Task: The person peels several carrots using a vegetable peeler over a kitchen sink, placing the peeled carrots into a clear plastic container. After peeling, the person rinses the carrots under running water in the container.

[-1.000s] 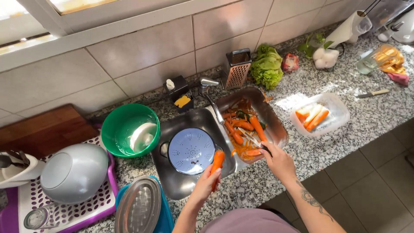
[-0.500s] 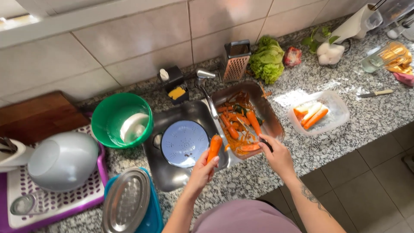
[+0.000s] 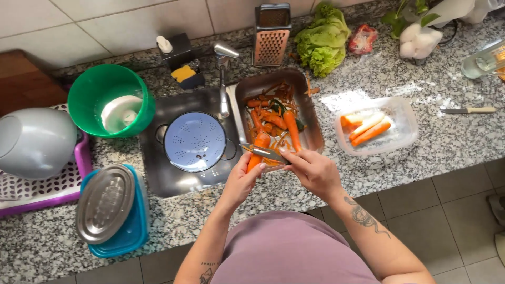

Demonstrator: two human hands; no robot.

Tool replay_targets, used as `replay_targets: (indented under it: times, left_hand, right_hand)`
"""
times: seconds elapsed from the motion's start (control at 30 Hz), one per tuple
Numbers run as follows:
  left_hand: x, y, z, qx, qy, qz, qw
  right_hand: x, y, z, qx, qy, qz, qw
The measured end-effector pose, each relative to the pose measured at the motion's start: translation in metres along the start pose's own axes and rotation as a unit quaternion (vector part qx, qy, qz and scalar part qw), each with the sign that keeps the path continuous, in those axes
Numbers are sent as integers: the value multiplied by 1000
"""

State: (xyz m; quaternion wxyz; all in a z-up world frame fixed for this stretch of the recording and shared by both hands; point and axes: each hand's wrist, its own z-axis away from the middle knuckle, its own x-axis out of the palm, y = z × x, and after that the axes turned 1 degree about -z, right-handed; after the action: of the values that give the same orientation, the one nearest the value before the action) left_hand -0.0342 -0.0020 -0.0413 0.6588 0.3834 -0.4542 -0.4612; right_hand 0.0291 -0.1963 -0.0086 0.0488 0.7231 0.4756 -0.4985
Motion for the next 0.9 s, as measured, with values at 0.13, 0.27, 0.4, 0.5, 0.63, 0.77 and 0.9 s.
replay_targets:
  times: [0.13, 0.27, 0.4, 0.5, 0.63, 0.77, 0.9]
  left_hand:
    - [28, 9, -7, 10, 33, -45, 998]
    - [45, 7, -12, -21, 72, -55, 996]
    - [51, 11, -21, -28, 93, -37, 995]
    - [57, 26, -10, -45, 75, -50, 995]
    - [43, 15, -17, -52, 98, -61, 992]
    - [39, 13, -30, -10, 76, -36, 996]
    - [35, -3, -29, -16, 72, -6, 997]
  right_hand:
    - [-13, 42, -12, -3, -13, 2, 1000]
    - [-14, 65, -21, 34, -61, -7, 998]
    - [18, 99, -16, 72, -79, -39, 993]
    - [10, 146, -18, 229, -138, 28, 963]
    - [-5, 120, -33, 231, -150, 13, 961]
    - [2, 94, -37, 54, -119, -97, 987]
    - [14, 104, -39, 68, -95, -71, 991]
